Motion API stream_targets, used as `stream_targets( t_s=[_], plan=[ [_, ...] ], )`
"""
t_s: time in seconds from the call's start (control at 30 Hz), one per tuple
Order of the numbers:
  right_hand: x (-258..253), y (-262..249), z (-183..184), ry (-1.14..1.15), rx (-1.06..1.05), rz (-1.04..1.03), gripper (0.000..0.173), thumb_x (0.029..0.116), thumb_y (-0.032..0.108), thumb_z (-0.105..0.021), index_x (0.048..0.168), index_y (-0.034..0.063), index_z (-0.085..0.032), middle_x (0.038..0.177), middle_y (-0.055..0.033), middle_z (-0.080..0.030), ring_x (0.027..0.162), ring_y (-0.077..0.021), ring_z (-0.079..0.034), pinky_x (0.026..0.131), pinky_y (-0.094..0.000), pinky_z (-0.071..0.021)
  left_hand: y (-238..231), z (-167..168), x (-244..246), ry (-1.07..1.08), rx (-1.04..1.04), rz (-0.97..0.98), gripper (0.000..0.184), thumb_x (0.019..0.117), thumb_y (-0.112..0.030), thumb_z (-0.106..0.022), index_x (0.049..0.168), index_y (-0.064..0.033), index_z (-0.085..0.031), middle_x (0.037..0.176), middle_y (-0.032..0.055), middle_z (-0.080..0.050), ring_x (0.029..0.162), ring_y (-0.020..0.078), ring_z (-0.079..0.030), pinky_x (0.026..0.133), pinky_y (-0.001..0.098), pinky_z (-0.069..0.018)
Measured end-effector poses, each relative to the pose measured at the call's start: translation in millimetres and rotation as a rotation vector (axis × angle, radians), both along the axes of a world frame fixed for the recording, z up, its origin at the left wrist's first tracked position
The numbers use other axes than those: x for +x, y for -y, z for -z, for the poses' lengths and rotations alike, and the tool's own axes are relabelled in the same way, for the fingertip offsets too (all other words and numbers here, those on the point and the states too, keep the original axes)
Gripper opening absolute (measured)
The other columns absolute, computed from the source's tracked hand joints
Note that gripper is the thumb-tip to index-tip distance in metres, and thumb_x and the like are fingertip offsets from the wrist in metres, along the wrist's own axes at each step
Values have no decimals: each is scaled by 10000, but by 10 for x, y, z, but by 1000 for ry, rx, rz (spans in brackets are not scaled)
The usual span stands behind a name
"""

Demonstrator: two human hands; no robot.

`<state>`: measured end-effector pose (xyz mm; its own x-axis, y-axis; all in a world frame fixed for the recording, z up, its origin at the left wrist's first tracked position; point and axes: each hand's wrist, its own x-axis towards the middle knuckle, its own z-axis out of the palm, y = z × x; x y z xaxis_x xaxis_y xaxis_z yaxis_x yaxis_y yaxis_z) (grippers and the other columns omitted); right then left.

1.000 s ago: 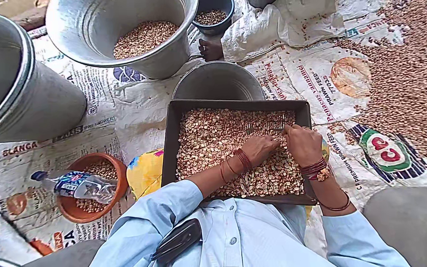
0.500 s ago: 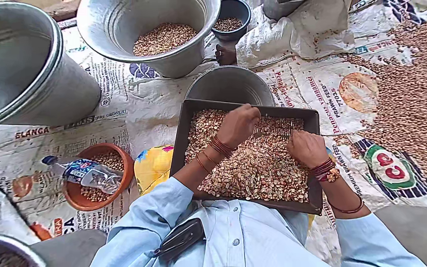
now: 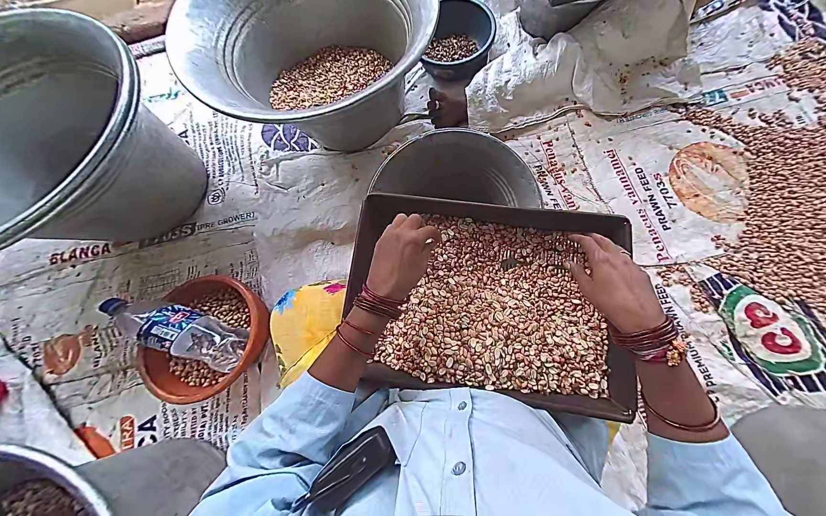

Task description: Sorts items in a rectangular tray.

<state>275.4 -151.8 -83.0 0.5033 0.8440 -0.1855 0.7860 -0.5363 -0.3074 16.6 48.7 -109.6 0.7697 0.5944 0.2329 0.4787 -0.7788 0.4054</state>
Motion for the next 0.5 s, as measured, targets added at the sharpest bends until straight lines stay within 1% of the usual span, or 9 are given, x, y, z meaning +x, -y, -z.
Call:
stream_targets(
  t_s=[0.1, 0.17, 0.23, 0.3, 0.33, 0.37, 0.4, 0.43, 0.5],
  plan=[
    [-112, 125, 193, -51, -163, -1, 558, 1017, 194, -629, 1536, 69, -464, 1583, -328, -357, 1399, -520, -448, 1060, -640, -447, 17, 153, 24, -58, 36, -4, 99, 892, -107, -770, 984, -76, -789, 961, 188, -686, 956, 401, -652, 801, 537, -543],
    [-347, 164, 276, -45, -204, -16, 638, 1003, 130, -605, 1597, 101, -373, 1625, -372, -222, 1472, -577, -296, 1109, -657, -396, 18, 200, 26, -60, 40, -1, 80, 899, -104, -759, 966, -68, -782, 940, 183, -681, 952, 395, -653, 797, 534, -545],
    [-642, 180, 299, -74, -184, -77, 692, 966, 0, -552, 1615, 126, -348, 1637, -368, -200, 1477, -620, -234, 1114, -708, -354, 12, 180, -7, -14, -27, -33, 84, 905, -80, -741, 970, -47, -782, 936, 174, -696, 938, 366, -672, 808, 519, -559],
    [-913, 185, 233, -150, -153, -183, 717, 942, -66, -503, 1609, 161, -372, 1661, -279, -256, 1481, -571, -289, 1065, -662, -433, -38, 96, -115, 114, -198, -137, 108, 942, -73, -704, 1024, -21, -752, 941, 152, -719, 857, 291, -706, 784, 488, -586],
    [-1010, 192, 171, -213, -126, -243, 674, 967, -36, -480, 1597, 189, -400, 1669, -227, -282, 1476, -521, -345, 1046, -612, -474, -82, 48, -193, 189, -266, -216, 118, 957, -68, -674, 1056, -21, -718, 902, 145, -719, 760, 262, -699, 712, 470, -586],
    [-1075, 207, 109, -279, -61, -297, 605, 995, -2, -464, 1566, 197, -457, 1657, -190, -334, 1435, -480, -437, 1000, -582, -514, -134, 20, -269, 253, -305, -291, 125, 968, -61, -623, 1080, -33, -670, 826, 139, -685, 640, 246, -643, 599, 449, -541],
    [-1104, 226, 75, -321, 36, -339, 543, 1003, 27, -460, 1516, 190, -527, 1623, -158, -413, 1368, -426, -541, 950, -550, -550, -187, -18, -334, 269, -306, -344, 146, 966, -56, -575, 1100, -47, -632, 790, 127, -661, 583, 231, -612, 543, 432, -522],
    [-1101, 239, 68, -342, 149, -366, 490, 1000, 42, -463, 1454, 170, -596, 1563, -147, -501, 1266, -376, -639, 890, -521, -580, -232, -67, -372, 256, -284, -375, 173, 953, -45, -555, 1111, -41, -624, 779, 123, -634, 574, 228, -577, 534, 427, -493],
    [-1009, 240, 57, -328, 300, -377, 420, 1013, 66, -462, 1373, 145, -662, 1449, -119, -618, 1182, -309, -696, 877, -487, -597, -293, -119, -381, 174, -195, -348, 141, 965, -37, -601, 1076, -9, -685, 783, 147, -637, 629, 269, -575, 598, 469, -480]
  ],
)
